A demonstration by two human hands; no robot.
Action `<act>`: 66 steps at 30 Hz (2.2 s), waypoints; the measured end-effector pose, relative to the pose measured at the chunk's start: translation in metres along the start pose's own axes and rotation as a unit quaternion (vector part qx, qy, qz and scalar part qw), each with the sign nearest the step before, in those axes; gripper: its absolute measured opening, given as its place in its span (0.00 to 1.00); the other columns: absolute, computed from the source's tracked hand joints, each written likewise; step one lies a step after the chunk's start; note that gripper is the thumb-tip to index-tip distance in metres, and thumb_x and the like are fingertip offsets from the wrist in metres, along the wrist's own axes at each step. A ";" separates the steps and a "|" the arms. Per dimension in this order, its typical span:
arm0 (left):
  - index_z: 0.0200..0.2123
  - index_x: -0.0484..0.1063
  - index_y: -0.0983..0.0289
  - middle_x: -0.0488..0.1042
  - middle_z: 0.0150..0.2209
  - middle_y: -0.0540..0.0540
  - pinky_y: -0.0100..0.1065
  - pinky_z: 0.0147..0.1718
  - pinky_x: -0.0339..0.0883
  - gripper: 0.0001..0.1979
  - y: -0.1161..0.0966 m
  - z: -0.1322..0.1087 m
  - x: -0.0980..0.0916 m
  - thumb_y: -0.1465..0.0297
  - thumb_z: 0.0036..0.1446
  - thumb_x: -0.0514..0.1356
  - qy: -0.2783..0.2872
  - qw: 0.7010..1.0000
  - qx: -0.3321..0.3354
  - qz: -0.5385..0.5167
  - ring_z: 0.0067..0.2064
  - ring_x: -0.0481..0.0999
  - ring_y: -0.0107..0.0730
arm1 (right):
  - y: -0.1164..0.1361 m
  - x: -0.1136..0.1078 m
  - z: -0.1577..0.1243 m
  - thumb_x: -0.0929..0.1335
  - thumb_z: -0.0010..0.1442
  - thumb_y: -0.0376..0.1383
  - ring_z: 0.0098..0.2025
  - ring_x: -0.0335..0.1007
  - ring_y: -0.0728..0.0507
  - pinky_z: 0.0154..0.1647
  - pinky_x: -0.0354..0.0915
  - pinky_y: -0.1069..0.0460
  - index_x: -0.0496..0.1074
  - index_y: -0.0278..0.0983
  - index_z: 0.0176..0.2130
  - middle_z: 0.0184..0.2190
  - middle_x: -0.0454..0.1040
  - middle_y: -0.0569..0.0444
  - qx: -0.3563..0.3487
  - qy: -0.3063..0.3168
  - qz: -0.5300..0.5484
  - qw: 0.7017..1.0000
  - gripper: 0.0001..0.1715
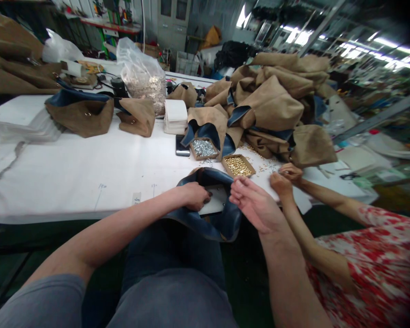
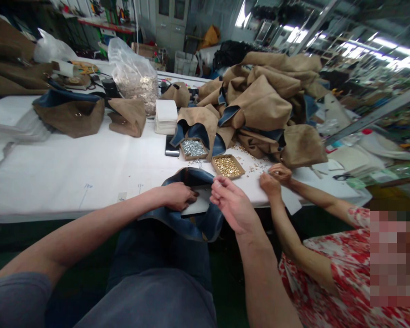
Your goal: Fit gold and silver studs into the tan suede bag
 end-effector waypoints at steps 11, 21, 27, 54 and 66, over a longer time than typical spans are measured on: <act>0.47 0.88 0.61 0.89 0.48 0.61 0.39 0.46 0.74 0.12 0.001 -0.015 -0.017 0.66 0.76 0.63 -0.059 0.998 0.005 0.011 0.46 0.88 0.47 | -0.083 0.032 0.047 0.92 0.40 0.51 0.31 0.54 0.50 0.26 0.55 0.57 0.76 0.36 0.40 0.31 0.62 0.61 0.090 -0.014 0.067 0.994 0.41; 0.34 0.83 0.63 0.83 0.34 0.62 0.55 0.66 0.68 0.36 -0.045 -0.078 -0.048 0.34 0.70 0.66 -0.091 0.983 0.119 0.109 0.43 0.83 0.50 | -0.085 -0.009 0.084 0.85 0.47 0.39 0.26 0.54 0.50 0.21 0.55 0.55 0.69 0.40 0.37 0.27 0.60 0.64 0.031 -0.189 0.116 0.975 0.27; 0.36 0.83 0.61 0.82 0.37 0.59 0.63 0.83 0.44 0.33 -0.045 -0.119 -0.081 0.36 0.72 0.66 -0.086 0.977 0.110 0.160 0.57 0.81 0.55 | -0.076 -0.021 0.080 0.81 0.49 0.33 0.28 0.59 0.50 0.20 0.57 0.55 0.72 0.38 0.37 0.29 0.67 0.60 0.009 -0.250 0.160 0.955 0.20; 0.72 0.62 0.64 0.71 0.61 0.68 0.46 0.49 0.78 0.28 -0.038 -0.031 -0.086 0.70 0.74 0.64 -0.227 0.884 -0.382 0.144 0.57 0.82 0.56 | -0.084 0.036 0.087 0.66 0.79 0.25 0.28 0.75 0.46 0.29 0.66 0.55 0.76 0.34 0.35 0.30 0.81 0.51 0.048 0.152 -0.264 0.951 0.19; 0.68 0.67 0.70 0.74 0.65 0.75 0.47 0.54 0.82 0.27 0.004 0.007 -0.085 0.76 0.68 0.66 -0.118 0.859 -0.465 0.180 0.65 0.79 0.60 | -0.097 0.023 0.097 0.64 0.80 0.25 0.32 0.76 0.46 0.35 0.70 0.55 0.76 0.33 0.40 0.33 0.80 0.52 0.082 0.220 -0.270 0.934 0.16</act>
Point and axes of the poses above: each hand's wrist, its own z-axis towards the middle knuckle, its own x-axis out of the palm, y = z × x, the point moved 3 cm from there along z, towards the middle knuckle
